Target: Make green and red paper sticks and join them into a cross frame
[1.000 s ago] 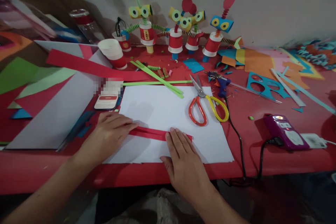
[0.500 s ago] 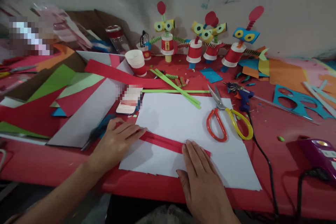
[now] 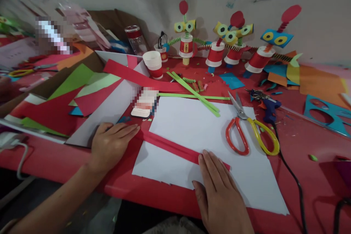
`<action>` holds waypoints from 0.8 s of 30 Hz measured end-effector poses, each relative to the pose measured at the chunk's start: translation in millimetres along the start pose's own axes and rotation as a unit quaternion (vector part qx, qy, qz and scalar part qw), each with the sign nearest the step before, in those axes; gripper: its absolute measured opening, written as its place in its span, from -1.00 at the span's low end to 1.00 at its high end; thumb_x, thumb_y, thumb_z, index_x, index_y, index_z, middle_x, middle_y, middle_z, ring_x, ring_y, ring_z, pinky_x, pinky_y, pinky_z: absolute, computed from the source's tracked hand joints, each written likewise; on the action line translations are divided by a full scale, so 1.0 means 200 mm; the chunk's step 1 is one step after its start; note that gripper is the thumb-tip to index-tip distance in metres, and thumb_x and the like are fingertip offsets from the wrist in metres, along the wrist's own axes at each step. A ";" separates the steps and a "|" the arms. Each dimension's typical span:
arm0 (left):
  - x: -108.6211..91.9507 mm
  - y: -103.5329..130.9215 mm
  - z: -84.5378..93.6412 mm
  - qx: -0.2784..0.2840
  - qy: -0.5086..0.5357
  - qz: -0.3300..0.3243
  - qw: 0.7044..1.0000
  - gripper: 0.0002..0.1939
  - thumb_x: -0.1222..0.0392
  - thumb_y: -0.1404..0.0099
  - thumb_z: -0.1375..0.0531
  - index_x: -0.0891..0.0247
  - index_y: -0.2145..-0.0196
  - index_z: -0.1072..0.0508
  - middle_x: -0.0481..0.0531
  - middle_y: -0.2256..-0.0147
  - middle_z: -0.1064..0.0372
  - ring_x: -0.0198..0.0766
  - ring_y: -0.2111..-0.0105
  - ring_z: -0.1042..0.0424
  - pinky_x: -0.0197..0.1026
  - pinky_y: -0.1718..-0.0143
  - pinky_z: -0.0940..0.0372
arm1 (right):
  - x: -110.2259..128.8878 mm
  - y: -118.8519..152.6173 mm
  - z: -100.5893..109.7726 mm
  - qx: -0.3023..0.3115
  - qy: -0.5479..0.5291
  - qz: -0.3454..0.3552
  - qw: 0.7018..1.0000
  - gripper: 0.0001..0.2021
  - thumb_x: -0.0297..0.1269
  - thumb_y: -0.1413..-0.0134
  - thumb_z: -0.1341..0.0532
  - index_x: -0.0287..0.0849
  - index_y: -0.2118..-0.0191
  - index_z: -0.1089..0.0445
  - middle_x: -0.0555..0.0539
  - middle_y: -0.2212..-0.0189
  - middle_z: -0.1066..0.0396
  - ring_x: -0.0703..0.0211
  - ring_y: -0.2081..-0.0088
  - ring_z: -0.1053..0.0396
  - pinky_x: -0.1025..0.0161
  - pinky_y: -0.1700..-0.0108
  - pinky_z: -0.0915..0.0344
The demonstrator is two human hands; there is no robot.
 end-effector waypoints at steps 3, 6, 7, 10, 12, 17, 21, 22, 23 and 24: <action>0.04 0.02 0.02 0.035 -0.028 0.038 0.998 -0.69 0.49 -0.26 -0.02 0.28 0.25 -0.53 0.09 0.21 -0.56 -0.09 0.23 -0.44 -0.05 0.30 -0.17 | 0.00 0.00 0.01 -0.004 -0.001 0.000 1.000 -0.42 -0.10 -0.29 0.04 -0.31 -0.32 -0.02 -0.16 -0.24 -0.20 -0.03 -0.24 -0.15 0.04 -0.11 -0.20; 0.09 0.04 0.18 -0.001 -0.060 0.148 0.987 -0.75 0.46 -0.18 -0.07 0.24 0.40 -0.51 0.12 0.17 -0.54 0.01 0.21 -0.41 0.03 0.25 -0.23 | 0.01 0.00 0.00 -0.004 -0.002 -0.002 1.000 -0.41 -0.09 -0.29 0.03 -0.32 -0.32 -0.01 -0.17 -0.25 -0.19 -0.04 -0.25 -0.13 0.03 -0.12 -0.19; 0.08 0.05 0.25 -0.042 -0.058 0.186 0.980 -0.76 0.45 -0.17 -0.08 0.22 0.41 -0.50 0.10 0.15 -0.53 0.01 0.20 -0.40 0.05 0.22 -0.24 | 0.00 0.00 0.00 -0.004 -0.003 -0.004 1.000 -0.41 -0.09 -0.29 0.03 -0.32 -0.32 -0.01 -0.17 -0.25 -0.18 -0.04 -0.25 -0.13 0.03 -0.13 -0.19; -0.12 0.03 0.40 -0.159 0.045 0.185 0.969 -0.72 0.46 -0.19 -0.06 0.19 0.27 -0.49 0.10 0.12 -0.49 -0.09 0.12 -0.40 0.03 0.06 -0.27 | 0.00 0.01 -0.01 -0.005 -0.008 -0.006 1.000 -0.43 -0.12 -0.29 0.04 -0.30 -0.32 -0.01 -0.16 -0.25 -0.18 -0.02 -0.26 -0.12 0.03 -0.14 -0.18; -0.40 -0.06 0.33 -0.090 0.161 0.054 0.981 -0.63 0.38 -0.28 -0.03 0.24 -0.01 -0.40 0.02 -0.01 -0.44 -0.19 -0.06 -0.33 -0.08 -0.07 -0.24 | 0.00 0.01 -0.02 -0.006 -0.010 -0.004 1.000 -0.45 -0.17 -0.30 0.06 -0.29 -0.33 0.01 -0.16 -0.26 -0.18 -0.01 -0.26 -0.11 0.03 -0.15 -0.18; -0.63 -0.10 0.04 0.107 0.206 0.036 0.972 -0.46 0.01 -0.40 0.02 0.25 -0.27 -0.12 0.00 -0.27 -0.13 -0.22 -0.27 -0.09 -0.06 -0.27 -0.04 | -0.01 0.02 -0.02 -0.002 -0.010 -0.007 1.000 -0.43 -0.09 -0.29 0.03 -0.30 -0.31 -0.02 -0.19 -0.25 -0.20 -0.02 -0.25 -0.13 0.02 -0.13 -0.22; -0.45 -0.02 -0.02 0.129 0.165 0.106 0.972 -0.49 0.06 -0.43 0.07 0.23 -0.27 -0.12 0.02 -0.26 -0.13 -0.22 -0.26 -0.12 -0.03 -0.27 -0.04 | 0.00 0.01 0.00 -0.010 -0.018 -0.010 1.000 -0.45 -0.09 -0.30 0.04 -0.30 -0.29 -0.06 -0.19 -0.23 -0.22 -0.02 -0.24 -0.16 0.02 -0.11 -0.25; -0.39 0.00 -0.02 0.130 0.151 0.127 0.972 -0.50 0.06 -0.43 0.08 0.24 -0.26 -0.15 0.03 -0.25 -0.15 -0.20 -0.25 -0.13 -0.01 -0.26 -0.05 | -0.01 0.01 0.00 -0.011 -0.021 -0.014 1.000 -0.45 -0.09 -0.30 0.04 -0.30 -0.29 -0.06 -0.19 -0.23 -0.23 -0.02 -0.23 -0.17 0.02 -0.11 -0.26; -0.34 0.03 -0.03 0.131 0.137 0.148 0.971 -0.50 0.06 -0.43 0.08 0.26 -0.26 -0.17 0.05 -0.24 -0.16 -0.18 -0.25 -0.15 0.00 -0.25 -0.06 | -0.01 0.01 0.00 -0.010 -0.024 -0.018 1.000 -0.45 -0.09 -0.30 0.04 -0.30 -0.29 -0.06 -0.19 -0.23 -0.23 -0.02 -0.23 -0.17 0.02 -0.11 -0.27; -0.29 0.05 -0.03 0.130 0.123 0.167 0.970 -0.49 0.05 -0.43 0.08 0.28 -0.25 -0.18 0.08 -0.23 -0.18 -0.15 -0.24 -0.16 0.02 -0.24 -0.08 | -0.01 0.01 0.00 -0.009 -0.028 -0.020 0.999 -0.45 -0.09 -0.30 0.03 -0.30 -0.29 -0.07 -0.20 -0.23 -0.23 -0.02 -0.23 -0.17 0.02 -0.11 -0.27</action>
Point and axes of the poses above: each hand's wrist, its own y-axis away from the middle knuckle, its own z-axis out of the back of the hand, x = y × z, the point moved 9 cm from there along -y, towards the middle knuckle
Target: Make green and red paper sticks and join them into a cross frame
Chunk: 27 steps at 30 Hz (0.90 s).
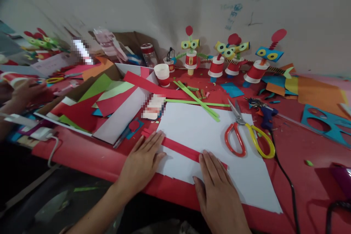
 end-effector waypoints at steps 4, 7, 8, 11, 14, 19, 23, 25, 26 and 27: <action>0.15 0.03 0.00 -0.029 -0.031 0.047 0.998 -0.48 0.03 -0.43 0.09 0.38 -0.21 -0.25 0.20 -0.19 -0.23 -0.01 -0.19 -0.24 0.10 -0.17 -0.16 | 0.00 0.00 0.00 0.012 -0.013 -0.006 1.000 -0.44 -0.11 -0.28 -0.02 -0.29 -0.30 -0.05 -0.20 -0.24 -0.21 -0.02 -0.25 -0.15 0.03 -0.14 -0.27; 0.16 0.03 0.04 -0.070 -0.034 0.067 0.995 -0.46 0.04 -0.41 0.07 0.48 -0.18 -0.27 0.35 -0.13 -0.30 0.11 -0.17 -0.25 0.19 -0.12 -0.20 | 0.00 0.00 0.01 0.018 -0.025 -0.012 0.999 -0.44 -0.14 -0.28 -0.04 -0.27 -0.31 -0.05 -0.20 -0.24 -0.21 -0.01 -0.26 -0.14 0.04 -0.16 -0.26; 0.15 0.03 0.07 -0.095 -0.035 0.084 0.991 -0.45 0.06 -0.40 0.05 0.51 -0.19 -0.24 0.40 -0.13 -0.29 0.17 -0.20 -0.20 0.23 -0.12 -0.19 | 0.00 -0.01 0.01 0.021 -0.028 -0.013 0.999 -0.45 -0.15 -0.27 -0.05 -0.28 -0.30 -0.06 -0.21 -0.24 -0.21 -0.02 -0.26 -0.14 0.03 -0.17 -0.25; -0.01 0.02 0.14 -0.142 -0.013 0.069 0.987 -0.43 0.16 -0.37 -0.02 0.46 -0.27 -0.10 0.39 -0.23 -0.14 0.16 -0.30 0.03 0.25 -0.18 -0.11 | 0.01 -0.01 0.02 0.035 -0.030 -0.020 0.999 -0.47 -0.20 -0.27 -0.05 -0.31 -0.28 -0.11 -0.23 -0.24 -0.21 -0.03 -0.26 -0.13 0.01 -0.19 -0.24; -0.34 0.00 0.09 -0.071 0.050 -0.121 0.989 -0.46 0.14 -0.38 -0.02 0.29 -0.28 -0.12 0.15 -0.29 -0.05 -0.04 -0.32 0.05 0.07 -0.26 -0.07 | 0.02 -0.02 0.02 0.054 -0.038 -0.028 0.997 -0.50 -0.28 -0.24 -0.06 -0.30 -0.27 -0.14 -0.23 -0.25 -0.19 -0.04 -0.26 -0.13 -0.03 -0.20 -0.23; -0.48 0.03 -0.01 0.015 0.087 -0.151 0.985 -0.48 0.01 -0.40 0.02 0.25 -0.24 -0.21 0.11 -0.28 -0.08 -0.11 -0.27 -0.11 0.08 -0.26 -0.06 | -0.03 0.00 0.06 0.077 -0.033 -0.038 0.996 -0.52 -0.28 -0.27 -0.05 -0.23 -0.27 -0.15 -0.14 -0.26 -0.18 -0.04 -0.27 -0.11 -0.08 -0.26 -0.10; -0.43 0.04 -0.02 0.021 0.082 -0.127 0.988 -0.50 0.05 -0.42 0.06 0.25 -0.25 -0.20 0.08 -0.28 -0.07 -0.09 -0.26 -0.12 0.12 -0.25 -0.06 | -0.14 0.07 0.11 0.077 0.015 -0.074 0.994 -0.56 -0.24 -0.30 -0.04 -0.19 -0.25 -0.19 -0.09 -0.24 -0.22 -0.10 -0.28 -0.08 -0.18 -0.26 -0.05; -0.43 0.05 -0.01 0.018 0.076 -0.127 0.989 -0.49 0.05 -0.42 0.06 0.26 -0.25 -0.20 0.08 -0.28 -0.06 -0.08 -0.26 -0.12 0.11 -0.24 -0.07 | -0.19 0.11 0.14 0.069 0.041 -0.090 0.993 -0.57 -0.23 -0.29 -0.06 -0.20 -0.22 -0.23 -0.09 -0.23 -0.23 -0.15 -0.27 -0.08 -0.18 -0.24 -0.06; -0.44 0.05 -0.01 0.014 0.073 -0.128 0.989 -0.49 0.05 -0.42 0.06 0.27 -0.25 -0.20 0.08 -0.28 -0.06 -0.08 -0.26 -0.12 0.11 -0.23 -0.08 | -0.21 0.13 0.15 0.063 0.050 -0.097 0.992 -0.57 -0.22 -0.28 -0.06 -0.22 -0.21 -0.25 -0.10 -0.22 -0.24 -0.17 -0.26 -0.09 -0.17 -0.22 -0.09; -0.44 0.05 -0.01 0.010 0.069 -0.129 0.989 -0.49 0.04 -0.42 0.06 0.27 -0.25 -0.20 0.08 -0.28 -0.06 -0.07 -0.26 -0.12 0.11 -0.23 -0.09 | -0.23 0.15 0.16 0.056 0.055 -0.104 0.991 -0.58 -0.22 -0.28 -0.07 -0.24 -0.19 -0.27 -0.12 -0.21 -0.26 -0.18 -0.25 -0.11 -0.16 -0.20 -0.12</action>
Point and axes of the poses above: each hand's wrist, its own y-axis away from the middle knuckle, its own z-axis out of the back of the hand, x = y × z, the point moved 9 cm from there along -y, towards the middle knuckle
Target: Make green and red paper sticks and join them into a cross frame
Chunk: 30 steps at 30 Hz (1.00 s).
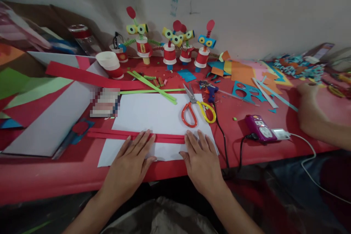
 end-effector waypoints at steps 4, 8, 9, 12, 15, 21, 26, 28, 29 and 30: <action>-0.03 0.00 0.00 -0.013 -0.030 -0.015 0.999 -0.47 0.07 -0.41 0.05 0.33 -0.25 -0.18 0.14 -0.27 -0.07 -0.02 -0.25 -0.14 0.14 -0.21 -0.10 | -0.06 0.00 0.05 -0.052 -0.036 -0.042 0.997 -0.61 -0.21 -0.29 -0.04 -0.32 -0.11 -0.34 -0.24 -0.06 -0.42 -0.13 -0.08 -0.30 -0.07 -0.07 -0.27; -0.03 0.03 0.02 -0.024 -0.048 -0.017 0.998 -0.47 0.06 -0.40 0.03 0.36 -0.23 -0.21 0.19 -0.26 -0.11 0.02 -0.23 -0.17 0.15 -0.18 -0.12 | -0.04 -0.13 0.04 -0.072 -0.142 -0.029 0.987 -0.68 -0.25 -0.29 -0.05 -0.25 -0.05 -0.37 -0.21 0.07 -0.47 -0.04 0.04 -0.34 -0.01 -0.03 -0.30; -0.02 0.03 0.04 -0.030 -0.048 -0.013 0.998 -0.49 0.06 -0.40 0.02 0.37 -0.22 -0.23 0.20 -0.24 -0.15 0.02 -0.21 -0.20 0.16 -0.16 -0.13 | -0.02 -0.18 0.02 -0.070 -0.168 -0.017 0.983 -0.71 -0.28 -0.28 -0.06 -0.22 -0.02 -0.39 -0.19 0.10 -0.47 -0.02 0.06 -0.34 0.01 -0.02 -0.31; 0.02 0.03 0.08 -0.061 -0.042 0.014 0.997 -0.58 0.12 -0.40 0.00 0.35 -0.10 -0.38 0.23 -0.15 -0.30 0.05 -0.12 -0.30 0.16 -0.06 -0.23 | 0.01 -0.29 -0.04 -0.050 -0.229 0.003 0.972 -0.83 -0.37 -0.23 -0.12 -0.16 0.16 -0.45 -0.12 0.23 -0.46 0.04 0.16 -0.35 0.06 0.07 -0.32; 0.05 -0.02 0.12 -0.097 -0.011 0.027 0.995 -0.72 0.22 -0.36 -0.06 0.32 0.11 -0.52 0.23 0.00 -0.45 0.04 0.07 -0.41 0.09 0.11 -0.33 | 0.03 -0.35 -0.08 -0.022 -0.258 0.007 0.966 -0.89 -0.45 -0.15 -0.17 -0.15 0.33 -0.42 -0.08 0.34 -0.42 0.08 0.24 -0.33 0.11 0.14 -0.30; 0.08 -0.16 0.08 -0.083 0.111 0.014 0.990 -0.67 0.49 -0.22 -0.07 0.30 0.13 -0.50 0.11 0.27 -0.42 -0.12 0.26 -0.32 -0.05 0.17 -0.33 | 0.03 -0.35 -0.07 -0.009 -0.260 0.024 0.965 -0.90 -0.49 -0.12 -0.20 -0.16 0.26 -0.41 -0.10 0.31 -0.43 0.05 0.20 -0.33 0.09 0.12 -0.28; 0.09 -0.17 0.07 -0.062 0.137 0.028 0.988 -0.70 0.48 -0.20 -0.07 0.22 0.23 -0.50 0.08 0.22 -0.40 -0.09 0.16 -0.32 -0.01 0.16 -0.27 | 0.03 -0.34 -0.06 0.017 -0.284 0.045 0.958 -0.92 -0.50 -0.09 -0.24 -0.18 0.34 -0.41 -0.08 0.35 -0.41 0.10 0.22 -0.32 0.15 0.13 -0.26; 0.08 -0.17 0.07 -0.051 0.143 0.029 0.988 -0.74 0.46 -0.20 -0.08 0.22 0.26 -0.48 0.06 0.23 -0.43 -0.11 0.16 -0.35 -0.02 0.16 -0.25 | 0.03 -0.34 -0.05 0.019 -0.295 0.052 0.954 -0.90 -0.51 -0.09 -0.24 -0.18 0.37 -0.40 -0.06 0.37 -0.41 0.12 0.24 -0.32 0.17 0.14 -0.26; 0.08 -0.17 0.06 -0.047 0.145 0.029 0.988 -0.75 0.46 -0.19 -0.08 0.22 0.28 -0.48 0.04 0.25 -0.45 -0.13 0.18 -0.36 -0.02 0.16 -0.24 | 0.03 -0.33 -0.04 0.018 -0.301 0.058 0.952 -0.90 -0.51 -0.10 -0.23 -0.18 0.37 -0.39 -0.05 0.38 -0.42 0.13 0.26 -0.32 0.17 0.15 -0.26; 0.08 -0.17 0.06 -0.045 0.148 0.026 0.988 -0.77 0.46 -0.20 -0.09 0.22 0.30 -0.47 0.02 0.27 -0.46 -0.15 0.21 -0.37 -0.03 0.16 -0.23 | 0.04 -0.32 -0.03 0.016 -0.305 0.065 0.950 -0.90 -0.50 -0.11 -0.22 -0.17 0.37 -0.39 -0.04 0.38 -0.43 0.14 0.27 -0.32 0.18 0.16 -0.27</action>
Point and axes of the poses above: each hand's wrist, its own y-axis away from the middle knuckle, its own z-axis out of the back of the hand, x = y × z, the point moved 9 cm from there along -y, towards the middle knuckle
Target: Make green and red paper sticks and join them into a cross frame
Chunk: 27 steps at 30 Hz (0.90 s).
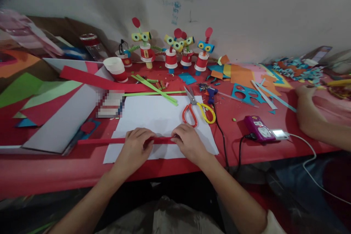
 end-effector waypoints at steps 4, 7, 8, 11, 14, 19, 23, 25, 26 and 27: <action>-0.01 0.01 -0.01 0.003 0.018 -0.043 0.999 -0.79 0.46 -0.24 -0.08 0.24 0.31 -0.45 0.02 0.31 -0.46 -0.17 0.25 -0.37 -0.06 0.17 -0.26 | 0.05 0.05 0.01 -0.015 0.015 0.058 0.998 -0.87 -0.44 -0.21 -0.13 -0.16 0.25 -0.43 -0.08 0.32 -0.45 0.13 0.25 -0.35 0.16 0.16 -0.31; -0.04 0.03 0.00 0.009 0.004 -0.101 0.995 -0.79 0.46 -0.27 -0.07 0.26 0.29 -0.46 0.05 0.30 -0.45 -0.16 0.24 -0.34 -0.07 0.17 -0.29 | 0.08 0.10 0.00 -0.026 0.060 0.096 0.993 -0.78 -0.47 -0.23 -0.07 -0.19 0.15 -0.45 -0.14 0.27 -0.44 0.11 0.21 -0.34 0.14 0.13 -0.34; -0.05 0.03 0.00 0.010 -0.005 -0.121 0.993 -0.79 0.46 -0.28 -0.07 0.27 0.29 -0.46 0.06 0.30 -0.45 -0.16 0.24 -0.34 -0.06 0.17 -0.30 | 0.09 0.12 0.00 -0.027 0.074 0.106 0.991 -0.75 -0.49 -0.23 -0.05 -0.21 0.13 -0.45 -0.15 0.27 -0.43 0.10 0.21 -0.34 0.14 0.13 -0.35; -0.08 0.05 0.01 0.013 -0.020 -0.169 0.985 -0.80 0.46 -0.29 -0.08 0.29 0.27 -0.47 0.07 0.29 -0.45 -0.16 0.24 -0.34 -0.06 0.16 -0.32 | 0.12 0.14 -0.01 -0.016 0.107 0.128 0.986 -0.70 -0.53 -0.22 -0.02 -0.25 0.09 -0.45 -0.17 0.26 -0.42 0.08 0.20 -0.32 0.13 0.12 -0.36; -0.10 0.06 0.02 0.015 -0.016 -0.188 0.982 -0.76 0.51 -0.26 -0.08 0.30 0.25 -0.48 0.06 0.28 -0.45 -0.16 0.24 -0.33 -0.06 0.15 -0.34 | 0.13 0.16 -0.02 0.007 0.118 0.127 0.985 -0.68 -0.55 -0.21 0.00 -0.23 0.09 -0.45 -0.18 0.23 -0.43 0.07 0.16 -0.31 0.11 0.10 -0.36; -0.07 0.07 0.02 0.017 0.029 -0.176 0.984 -0.64 0.59 -0.20 -0.03 0.30 0.20 -0.50 0.09 0.24 -0.44 -0.18 0.19 -0.33 -0.08 0.10 -0.36 | 0.13 0.15 -0.01 0.011 0.086 0.092 0.992 -0.75 -0.54 -0.11 -0.10 -0.20 0.17 -0.47 -0.17 0.21 -0.41 0.04 0.13 -0.32 0.08 0.09 -0.33; -0.02 0.06 0.04 0.000 0.118 -0.111 0.987 -0.70 0.52 -0.21 -0.06 0.27 0.25 -0.50 0.09 0.24 -0.40 -0.20 0.18 -0.34 -0.15 0.17 -0.36 | 0.05 0.12 0.00 -0.033 0.018 -0.011 0.999 -0.89 -0.40 -0.17 -0.17 -0.15 0.32 -0.45 -0.09 0.31 -0.42 0.11 0.23 -0.34 0.15 0.16 -0.30; -0.01 0.05 0.02 0.007 0.133 -0.077 0.988 -0.78 0.45 -0.22 -0.09 0.26 0.29 -0.49 0.08 0.26 -0.39 -0.19 0.19 -0.34 -0.14 0.17 -0.34 | 0.00 0.11 -0.02 -0.010 0.021 -0.075 0.997 -0.95 -0.39 -0.15 -0.20 -0.14 0.30 -0.42 -0.08 0.32 -0.42 0.09 0.22 -0.34 0.14 0.15 -0.28; -0.01 0.04 0.01 0.014 0.129 -0.061 0.990 -0.81 0.41 -0.23 -0.10 0.26 0.28 -0.48 0.08 0.27 -0.39 -0.19 0.20 -0.34 -0.13 0.16 -0.32 | -0.02 0.10 -0.04 0.008 0.030 -0.095 0.995 -0.97 -0.40 -0.13 -0.22 -0.14 0.30 -0.40 -0.08 0.31 -0.41 0.07 0.20 -0.33 0.13 0.14 -0.26; -0.01 0.03 0.00 0.023 0.118 -0.045 0.992 -0.83 0.37 -0.26 -0.11 0.25 0.26 -0.48 0.08 0.27 -0.39 -0.17 0.20 -0.34 -0.10 0.15 -0.31 | -0.02 0.10 -0.05 0.024 0.040 -0.105 0.993 -0.96 -0.41 -0.11 -0.23 -0.14 0.31 -0.38 -0.08 0.30 -0.40 0.05 0.19 -0.31 0.12 0.13 -0.25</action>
Point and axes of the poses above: each hand's wrist, its own y-axis away from the middle knuckle, its own z-axis out of the back of the hand, x = y × z, the point moved 9 cm from there along -y, towards the middle knuckle
